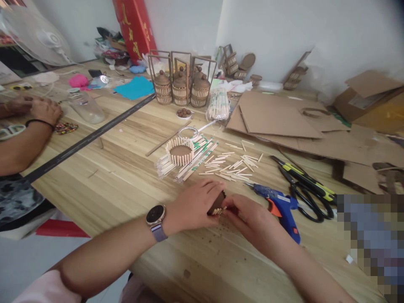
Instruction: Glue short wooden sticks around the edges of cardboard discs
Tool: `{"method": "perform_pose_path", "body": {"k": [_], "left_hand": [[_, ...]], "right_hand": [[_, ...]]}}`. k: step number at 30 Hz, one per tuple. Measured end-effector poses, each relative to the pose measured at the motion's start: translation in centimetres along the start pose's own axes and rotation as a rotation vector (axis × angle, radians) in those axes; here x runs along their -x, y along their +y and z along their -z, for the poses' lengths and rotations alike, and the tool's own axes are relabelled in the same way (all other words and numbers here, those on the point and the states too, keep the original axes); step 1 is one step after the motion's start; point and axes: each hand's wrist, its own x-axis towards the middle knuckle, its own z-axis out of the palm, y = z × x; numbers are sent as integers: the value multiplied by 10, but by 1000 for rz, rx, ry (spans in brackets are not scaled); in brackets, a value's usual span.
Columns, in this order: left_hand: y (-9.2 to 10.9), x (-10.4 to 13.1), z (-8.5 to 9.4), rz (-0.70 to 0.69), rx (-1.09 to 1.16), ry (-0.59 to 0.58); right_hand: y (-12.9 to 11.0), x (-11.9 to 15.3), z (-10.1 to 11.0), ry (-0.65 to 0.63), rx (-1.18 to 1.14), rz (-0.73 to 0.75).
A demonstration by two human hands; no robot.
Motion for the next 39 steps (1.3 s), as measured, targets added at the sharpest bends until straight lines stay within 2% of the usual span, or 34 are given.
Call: {"method": "perform_pose_path", "body": {"k": [9,20,29,35,39], "left_hand": [[-1,0,-1,3,5,7],[1,0,-1,-17,-13,20],[5,-1,-5,27,-39,41],[7,1,-8,59,-5,76],[8,1,-7,82,-22,77]], "right_hand": [[8,4,-11,55,75,108],[13,3,-16,78,67,130],[12,3,-15,64,76,132],[9,6,0,79,78,123],[13,16,22,158,143,21]]}}
